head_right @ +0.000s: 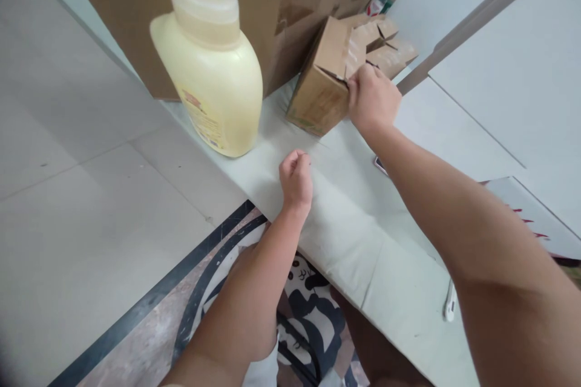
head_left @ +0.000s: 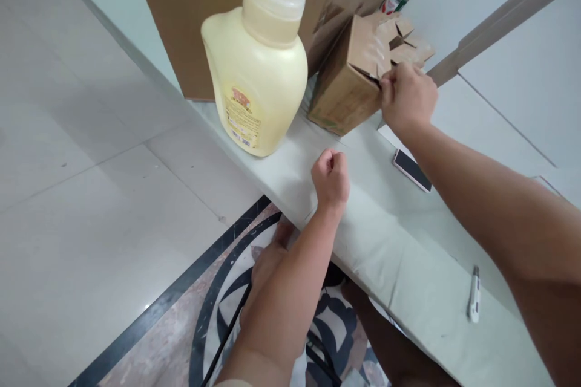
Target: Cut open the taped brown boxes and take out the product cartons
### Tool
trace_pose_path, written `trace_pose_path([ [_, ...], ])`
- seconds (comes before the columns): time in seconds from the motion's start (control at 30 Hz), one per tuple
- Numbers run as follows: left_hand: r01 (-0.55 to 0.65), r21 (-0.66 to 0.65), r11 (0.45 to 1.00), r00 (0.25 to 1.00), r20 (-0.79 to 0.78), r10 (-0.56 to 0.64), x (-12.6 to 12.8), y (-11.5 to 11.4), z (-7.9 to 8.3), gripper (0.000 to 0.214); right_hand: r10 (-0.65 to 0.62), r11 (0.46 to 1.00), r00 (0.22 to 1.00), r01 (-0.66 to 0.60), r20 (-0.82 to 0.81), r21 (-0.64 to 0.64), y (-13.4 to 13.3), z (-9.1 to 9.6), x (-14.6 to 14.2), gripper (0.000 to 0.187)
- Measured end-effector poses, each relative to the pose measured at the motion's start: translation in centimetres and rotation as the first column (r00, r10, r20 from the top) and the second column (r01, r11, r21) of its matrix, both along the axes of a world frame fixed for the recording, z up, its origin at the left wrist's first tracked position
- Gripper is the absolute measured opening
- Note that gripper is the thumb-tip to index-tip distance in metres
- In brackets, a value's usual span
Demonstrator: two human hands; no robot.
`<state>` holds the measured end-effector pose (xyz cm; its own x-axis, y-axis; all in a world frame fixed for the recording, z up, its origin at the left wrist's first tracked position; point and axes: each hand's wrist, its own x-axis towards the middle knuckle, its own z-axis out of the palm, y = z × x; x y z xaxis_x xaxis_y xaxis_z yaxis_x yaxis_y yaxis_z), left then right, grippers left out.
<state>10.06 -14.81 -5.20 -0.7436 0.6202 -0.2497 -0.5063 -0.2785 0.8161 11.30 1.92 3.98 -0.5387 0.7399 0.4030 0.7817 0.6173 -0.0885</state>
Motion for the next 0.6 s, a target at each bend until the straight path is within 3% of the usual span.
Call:
trace_pose_path([
  [0.1, -0.090, -0.024, 0.996, 0.995, -0.034, 0.089, 0.0, 0.3, -0.4, 0.028, 0.135, 0.991, 0.988, -0.133, -0.074, 0.034, -1.4, -1.6, 7.3, 0.014],
  [0.17, -0.166, -0.063, 0.984, 0.984, -0.076, 0.161, 0.0, 0.6, -0.9, 0.022, 0.197, 0.975, 0.970, -0.177, -0.143, 0.137, -3.4, -2.6, 13.1, 0.014],
  [0.27, -0.252, -0.093, 0.963, 0.954, -0.191, 0.231, 0.3, 0.9, -1.8, 0.011, 0.178, 0.971, 0.964, -0.140, -0.197, 0.193, -7.6, -3.4, 21.6, 0.005],
  [0.33, -0.235, -0.027, 0.972, 0.932, -0.290, 0.217, 0.8, 1.1, -2.2, 0.007, 0.125, 0.977, 0.964, -0.080, -0.233, 0.196, -10.7, -3.8, 26.5, 0.007],
  [0.37, -0.174, 0.033, 0.984, 0.921, -0.349, 0.174, 1.2, 1.1, -2.4, 0.010, 0.088, 0.983, 0.967, -0.045, -0.239, 0.180, -12.2, -4.0, 28.7, 0.009],
  [0.43, 0.069, 0.151, 0.986, 0.876, -0.481, 0.013, 2.2, 1.3, -2.5, 0.022, -0.029, 0.993, 0.949, 0.063, -0.313, 0.099, -14.6, -4.6, 32.2, 0.010],
  [0.53, 0.479, 0.194, 0.856, 0.726, -0.636, -0.261, 4.2, 1.9, -2.4, 0.038, -0.233, 0.972, 0.813, 0.200, -0.533, -0.120, -17.1, -6.1, 35.3, 0.014],
  [0.6, 0.634, 0.178, 0.752, 0.639, -0.669, -0.381, 5.7, 2.3, -2.3, 0.044, -0.322, 0.945, 0.687, 0.187, -0.652, -0.269, -17.8, -6.9, 36.1, 0.029],
])
